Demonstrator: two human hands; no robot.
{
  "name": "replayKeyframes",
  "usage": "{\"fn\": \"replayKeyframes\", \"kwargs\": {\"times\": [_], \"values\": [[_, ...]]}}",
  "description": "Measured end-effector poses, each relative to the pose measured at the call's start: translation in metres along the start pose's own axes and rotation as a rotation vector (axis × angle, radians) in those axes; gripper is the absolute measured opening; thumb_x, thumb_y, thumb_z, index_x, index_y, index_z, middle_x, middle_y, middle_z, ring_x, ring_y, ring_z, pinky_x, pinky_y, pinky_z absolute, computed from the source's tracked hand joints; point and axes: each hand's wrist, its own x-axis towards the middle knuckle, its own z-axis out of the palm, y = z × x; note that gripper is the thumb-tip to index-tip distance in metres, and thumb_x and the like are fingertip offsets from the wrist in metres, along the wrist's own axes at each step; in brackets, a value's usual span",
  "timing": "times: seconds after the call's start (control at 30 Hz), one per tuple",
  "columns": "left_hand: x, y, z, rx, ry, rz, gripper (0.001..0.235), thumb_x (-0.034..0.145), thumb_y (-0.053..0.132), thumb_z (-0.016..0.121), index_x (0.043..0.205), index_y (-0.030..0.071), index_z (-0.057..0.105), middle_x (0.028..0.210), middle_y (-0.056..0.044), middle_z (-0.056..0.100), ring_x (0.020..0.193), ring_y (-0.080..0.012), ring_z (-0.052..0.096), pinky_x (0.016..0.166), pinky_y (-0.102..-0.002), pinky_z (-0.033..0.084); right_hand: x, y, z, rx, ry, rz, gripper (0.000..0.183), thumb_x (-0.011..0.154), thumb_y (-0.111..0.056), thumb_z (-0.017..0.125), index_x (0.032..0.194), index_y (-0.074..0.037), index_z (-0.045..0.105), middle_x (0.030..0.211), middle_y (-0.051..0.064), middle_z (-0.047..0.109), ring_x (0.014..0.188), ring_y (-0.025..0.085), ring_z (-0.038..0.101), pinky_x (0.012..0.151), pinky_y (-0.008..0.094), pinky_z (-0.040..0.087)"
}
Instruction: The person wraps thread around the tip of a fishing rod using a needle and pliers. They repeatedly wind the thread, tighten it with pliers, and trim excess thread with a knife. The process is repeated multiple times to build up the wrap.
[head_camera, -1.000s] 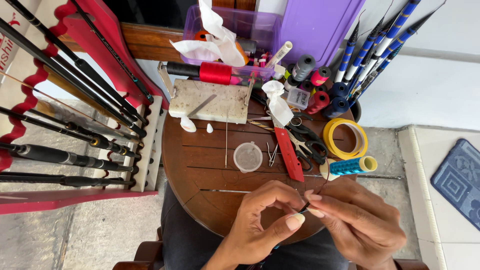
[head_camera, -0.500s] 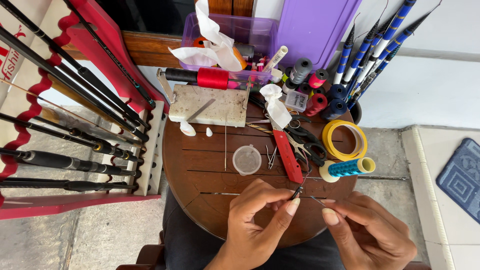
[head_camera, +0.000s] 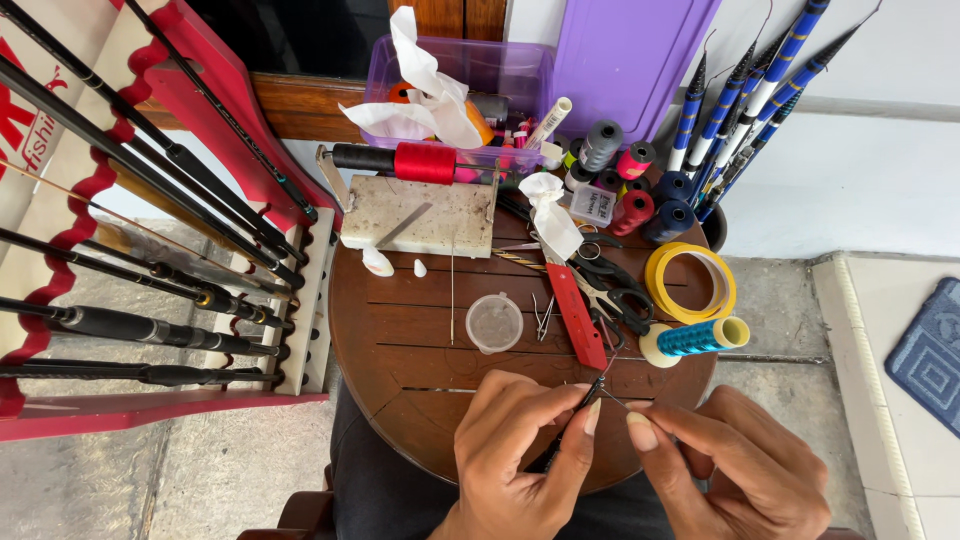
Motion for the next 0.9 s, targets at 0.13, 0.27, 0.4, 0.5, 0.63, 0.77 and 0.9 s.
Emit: {"fn": "replayKeyframes", "kwargs": {"times": [0.13,0.27,0.4,0.5,0.63,0.77,0.9], "values": [[-0.004,0.002,0.001,0.061,0.013,0.008,0.025,0.091,0.006,0.074,0.115,0.002,0.068,0.079,-0.004,0.069,0.07,-0.018,0.054,0.065,-0.026,0.053,0.004,0.0,0.003,0.02,0.008,-0.052,0.009,0.078,-0.005,0.077,0.083,0.0,0.072,0.062,0.008,0.064,0.047,0.013,0.044,0.049,0.023,0.035],[-0.009,-0.004,0.003,0.133,0.023,0.108,0.028,0.093,0.006,0.073,0.12,0.001,0.066,0.09,-0.006,0.077,0.064,-0.0198,0.057,0.072,-0.03,0.053,0.007,-0.005,0.002,0.008,-0.002,-0.029,0.008,0.079,-0.006,0.077,0.083,-0.001,0.072,0.064,0.007,0.066,0.047,0.012,0.043,0.048,0.023,0.035],[-0.012,-0.007,0.005,0.165,0.039,0.165,0.031,0.094,0.003,0.074,0.124,0.005,0.066,0.086,-0.002,0.073,0.066,-0.015,0.06,0.072,-0.029,0.054,0.009,-0.007,0.002,0.009,-0.016,-0.039,0.006,0.08,-0.005,0.077,0.083,-0.002,0.073,0.068,0.007,0.07,0.05,0.012,0.053,0.048,0.023,0.036],[-0.012,-0.007,0.005,0.172,0.037,0.172,0.03,0.094,0.003,0.073,0.123,0.005,0.067,0.086,-0.003,0.074,0.066,-0.0145,0.062,0.072,-0.029,0.054,0.007,-0.004,0.002,0.004,-0.033,-0.031,0.006,0.08,-0.005,0.077,0.084,-0.002,0.073,0.07,0.006,0.07,0.051,0.011,0.055,0.048,0.023,0.038],[-0.01,-0.005,0.005,0.174,0.018,0.175,0.027,0.095,0.003,0.071,0.121,0.003,0.067,0.084,-0.004,0.075,0.066,-0.0135,0.065,0.072,-0.03,0.053,0.007,-0.002,0.002,0.011,-0.036,-0.042,0.007,0.079,-0.005,0.078,0.083,-0.002,0.073,0.066,0.006,0.066,0.05,0.011,0.053,0.046,0.023,0.035],[-0.011,-0.006,0.005,0.179,0.007,0.17,0.028,0.094,0.003,0.072,0.122,0.003,0.068,0.083,-0.003,0.073,0.064,-0.0139,0.061,0.072,-0.031,0.052,0.006,0.0,0.001,0.008,-0.031,-0.037,0.008,0.08,-0.005,0.079,0.084,-0.003,0.073,0.069,0.006,0.069,0.054,0.011,0.058,0.052,0.021,0.044],[-0.011,-0.007,0.005,0.165,0.009,0.165,0.026,0.095,0.003,0.072,0.12,0.003,0.068,0.083,-0.003,0.073,0.064,-0.0145,0.059,0.072,-0.03,0.052,0.006,0.001,0.0,0.018,-0.045,-0.035,0.007,0.08,-0.005,0.078,0.085,-0.002,0.073,0.071,0.006,0.07,0.054,0.011,0.059,0.052,0.021,0.044]]}}
